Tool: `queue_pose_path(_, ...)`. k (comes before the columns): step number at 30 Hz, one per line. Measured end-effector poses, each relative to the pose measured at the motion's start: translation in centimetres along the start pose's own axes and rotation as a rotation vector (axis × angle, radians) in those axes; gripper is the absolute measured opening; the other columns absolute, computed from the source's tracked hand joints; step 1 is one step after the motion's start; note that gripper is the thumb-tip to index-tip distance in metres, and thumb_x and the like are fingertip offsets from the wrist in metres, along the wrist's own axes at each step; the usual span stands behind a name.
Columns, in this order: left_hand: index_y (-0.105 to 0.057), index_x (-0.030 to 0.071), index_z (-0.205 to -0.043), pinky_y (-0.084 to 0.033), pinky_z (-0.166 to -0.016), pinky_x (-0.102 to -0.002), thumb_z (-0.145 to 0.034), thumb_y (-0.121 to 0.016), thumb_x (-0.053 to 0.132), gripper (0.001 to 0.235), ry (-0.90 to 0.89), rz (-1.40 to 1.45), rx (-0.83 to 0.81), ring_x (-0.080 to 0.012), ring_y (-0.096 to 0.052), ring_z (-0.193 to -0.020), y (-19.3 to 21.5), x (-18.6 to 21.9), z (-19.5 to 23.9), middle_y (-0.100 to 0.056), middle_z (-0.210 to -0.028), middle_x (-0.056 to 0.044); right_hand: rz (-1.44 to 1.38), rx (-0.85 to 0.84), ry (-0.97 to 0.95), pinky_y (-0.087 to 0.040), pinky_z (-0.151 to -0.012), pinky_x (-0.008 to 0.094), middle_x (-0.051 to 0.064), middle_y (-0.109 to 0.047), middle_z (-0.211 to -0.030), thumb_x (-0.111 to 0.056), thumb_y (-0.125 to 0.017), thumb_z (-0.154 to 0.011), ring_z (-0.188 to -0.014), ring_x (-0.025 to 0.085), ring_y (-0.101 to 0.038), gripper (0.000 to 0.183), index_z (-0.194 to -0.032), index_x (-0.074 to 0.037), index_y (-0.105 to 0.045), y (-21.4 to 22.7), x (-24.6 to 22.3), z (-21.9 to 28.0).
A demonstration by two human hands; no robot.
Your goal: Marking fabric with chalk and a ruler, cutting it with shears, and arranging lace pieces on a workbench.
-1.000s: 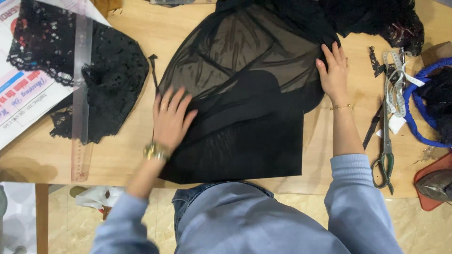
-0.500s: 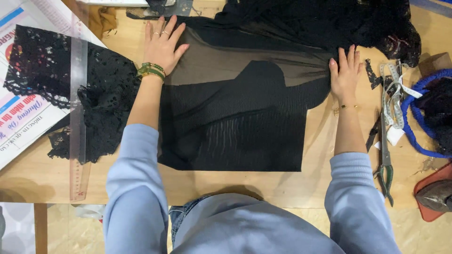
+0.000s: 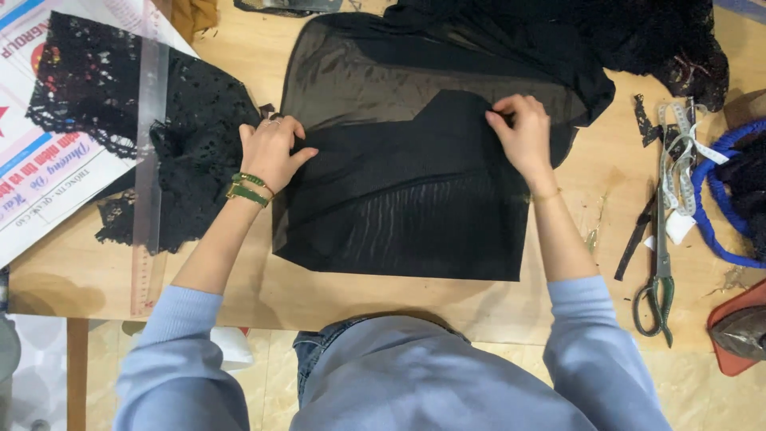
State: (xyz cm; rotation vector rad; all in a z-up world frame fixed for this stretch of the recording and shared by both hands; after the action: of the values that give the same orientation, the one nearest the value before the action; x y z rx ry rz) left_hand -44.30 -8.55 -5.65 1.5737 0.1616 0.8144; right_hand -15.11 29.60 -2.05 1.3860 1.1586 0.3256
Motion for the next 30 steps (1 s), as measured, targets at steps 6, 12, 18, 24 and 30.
queue_pose_path(6, -0.063, 0.026, -0.09, -0.031, -0.086, -0.043, -0.084, -0.083, 0.039, 0.024, 0.043, -0.003, 0.018, -0.0196, -0.059, -0.092, 1.2, 0.6, 0.0, -0.058, -0.079, 0.008, -0.068, -0.066, -0.182, -0.054, -0.073, 0.042, 0.002, -0.063, -0.086, -0.023, -0.09, -0.085, -0.085, 0.029, -0.071, 0.03, -0.108, -0.016, -0.072, -2.2, -2.1, -2.3)
queue_pose_path(12, -0.067, 0.023, -0.088, -0.032, -0.09, -0.043, -0.084, -0.087, 0.03, 0.022, -0.04, -0.008, 0.197, -0.0221, -0.051, -0.106, 2.6, 1.2, 0.5, -0.054, -0.098, 0.003, -0.156, -0.127, -0.232, -0.052, -0.066, 0.038, 0.005, -0.065, -0.077, -0.015, -0.084, -0.09, -0.073, 0.025, -0.069, 0.013, -0.097, -0.01, -0.075, -2.5, -2.1, -1.5)
queue_pose_path(18, -0.067, 0.022, -0.09, -0.033, -0.096, -0.042, -0.088, -0.086, 0.028, 0.019, -0.117, 0.133, 0.222, -0.0203, -0.051, -0.113, 3.9, 2.0, 0.7, -0.056, -0.101, 0.003, -0.278, -0.016, -0.16, -0.052, -0.068, 0.035, 0.01, -0.067, -0.086, -0.01, -0.083, -0.094, -0.076, 0.022, -0.066, 0.012, -0.1, -0.006, -0.073, 0.0, -3.1, -0.8)
queue_pose_path(24, -0.07, 0.016, -0.092, -0.04, -0.087, -0.042, -0.094, -0.084, 0.023, 0.016, -0.251, 0.162, 0.307, -0.0276, -0.057, -0.107, 7.0, 2.4, -0.9, -0.063, -0.097, -0.003, -0.414, 0.129, -0.109, -0.047, -0.074, 0.029, 0.002, -0.066, -0.09, -0.011, -0.077, -0.102, -0.081, 0.013, -0.06, 0.009, -0.101, -0.01, -0.068, 3.1, -4.5, -1.3)
queue_pose_path(30, -0.068, 0.014, -0.098, -0.04, -0.08, -0.045, -0.092, -0.08, 0.019, 0.015, -0.206, -0.063, 0.464, -0.0313, -0.057, -0.102, 5.2, 3.1, -3.2, -0.062, -0.101, -0.006, -0.293, 0.174, -0.015, -0.048, -0.081, 0.034, 0.006, -0.066, -0.103, -0.008, -0.071, -0.099, -0.089, 0.019, -0.061, 0.016, -0.113, -0.009, -0.065, 0.8, -4.0, -2.5)
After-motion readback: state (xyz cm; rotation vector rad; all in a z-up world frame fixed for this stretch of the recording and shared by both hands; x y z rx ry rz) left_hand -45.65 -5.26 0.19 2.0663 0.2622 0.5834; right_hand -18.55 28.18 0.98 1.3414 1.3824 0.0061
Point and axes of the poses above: each hand's wrist, its own z-axis away from the middle knuckle, its own y-axis out of the back of the hand, x = y × z, the point moved 2 cm from there along -z, towards the middle knuckle
